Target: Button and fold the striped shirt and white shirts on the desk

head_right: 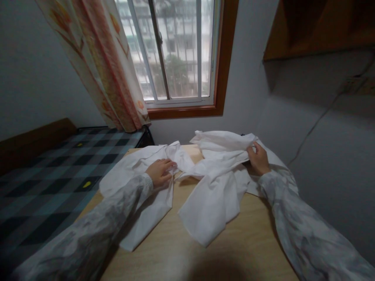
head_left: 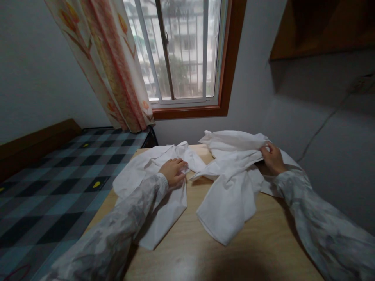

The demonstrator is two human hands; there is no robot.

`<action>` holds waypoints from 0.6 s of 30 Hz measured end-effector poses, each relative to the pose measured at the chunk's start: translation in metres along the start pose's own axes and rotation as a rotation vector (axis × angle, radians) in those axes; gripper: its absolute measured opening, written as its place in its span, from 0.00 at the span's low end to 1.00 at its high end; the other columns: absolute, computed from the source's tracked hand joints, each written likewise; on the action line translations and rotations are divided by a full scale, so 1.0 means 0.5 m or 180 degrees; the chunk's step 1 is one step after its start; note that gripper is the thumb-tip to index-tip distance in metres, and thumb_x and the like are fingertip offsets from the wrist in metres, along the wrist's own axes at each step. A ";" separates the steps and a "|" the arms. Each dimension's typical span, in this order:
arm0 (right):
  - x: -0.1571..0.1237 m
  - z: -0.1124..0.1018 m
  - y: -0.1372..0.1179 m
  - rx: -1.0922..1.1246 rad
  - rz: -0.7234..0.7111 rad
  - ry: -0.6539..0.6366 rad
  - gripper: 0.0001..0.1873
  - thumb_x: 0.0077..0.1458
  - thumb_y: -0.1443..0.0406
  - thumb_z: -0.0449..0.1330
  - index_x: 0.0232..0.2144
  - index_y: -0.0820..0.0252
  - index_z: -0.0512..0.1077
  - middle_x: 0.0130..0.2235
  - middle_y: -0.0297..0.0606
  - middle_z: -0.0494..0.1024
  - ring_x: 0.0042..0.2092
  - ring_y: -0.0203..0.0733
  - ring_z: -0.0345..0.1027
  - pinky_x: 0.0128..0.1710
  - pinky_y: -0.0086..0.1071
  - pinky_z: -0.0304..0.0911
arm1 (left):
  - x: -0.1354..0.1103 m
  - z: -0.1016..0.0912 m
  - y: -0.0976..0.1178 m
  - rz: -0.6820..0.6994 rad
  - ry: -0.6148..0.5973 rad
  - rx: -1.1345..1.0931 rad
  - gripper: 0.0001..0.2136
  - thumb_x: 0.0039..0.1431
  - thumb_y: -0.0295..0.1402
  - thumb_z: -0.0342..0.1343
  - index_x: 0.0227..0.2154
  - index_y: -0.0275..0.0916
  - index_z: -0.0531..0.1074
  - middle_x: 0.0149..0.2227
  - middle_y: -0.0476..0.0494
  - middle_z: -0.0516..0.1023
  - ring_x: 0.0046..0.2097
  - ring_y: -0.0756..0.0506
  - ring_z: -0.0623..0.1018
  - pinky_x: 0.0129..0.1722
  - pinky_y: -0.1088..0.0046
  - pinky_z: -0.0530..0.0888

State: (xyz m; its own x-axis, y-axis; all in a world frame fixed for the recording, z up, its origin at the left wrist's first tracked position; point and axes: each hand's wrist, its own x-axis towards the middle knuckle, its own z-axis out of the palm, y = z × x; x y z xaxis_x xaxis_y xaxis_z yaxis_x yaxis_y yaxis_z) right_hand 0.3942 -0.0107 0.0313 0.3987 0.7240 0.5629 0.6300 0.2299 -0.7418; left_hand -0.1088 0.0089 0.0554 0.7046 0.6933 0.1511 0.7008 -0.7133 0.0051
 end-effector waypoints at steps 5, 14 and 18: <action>-0.020 -0.008 0.058 -0.0026 0.0155 -0.0220 0.16 0.60 0.53 0.58 0.41 0.57 0.78 0.41 0.38 0.83 0.42 0.49 0.71 0.44 0.37 0.64 | 0.086 0.035 0.024 0.0640 0.0041 -0.0133 0.34 0.59 0.37 0.63 0.69 0.40 0.67 0.73 0.34 0.66 0.68 0.32 0.71 0.69 0.52 0.65; -0.075 -0.001 0.090 -0.0092 0.0087 -0.0515 0.16 0.62 0.52 0.56 0.38 0.55 0.77 0.39 0.40 0.83 0.44 0.52 0.73 0.46 0.39 0.67 | 0.113 0.061 0.026 0.0365 -0.0113 0.0134 0.14 0.70 0.31 0.51 0.49 0.43 0.81 0.49 0.39 0.84 0.51 0.39 0.82 0.52 0.62 0.75; -0.089 -0.003 0.115 -0.0040 0.0185 -0.0478 0.20 0.61 0.50 0.56 0.43 0.56 0.78 0.43 0.43 0.84 0.45 0.54 0.74 0.49 0.42 0.68 | 0.072 0.023 0.002 -0.0361 0.0665 -0.0408 0.13 0.68 0.32 0.51 0.49 0.42 0.78 0.49 0.40 0.82 0.47 0.41 0.82 0.46 0.65 0.77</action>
State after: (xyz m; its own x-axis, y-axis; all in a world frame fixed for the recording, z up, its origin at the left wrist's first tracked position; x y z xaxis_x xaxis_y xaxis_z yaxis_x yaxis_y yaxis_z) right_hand 0.4137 -0.0305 -0.0357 0.3311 0.8252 0.4577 0.6173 0.1774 -0.7664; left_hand -0.0815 0.0345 0.0493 0.5749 0.7428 0.3432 0.7448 -0.6487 0.1566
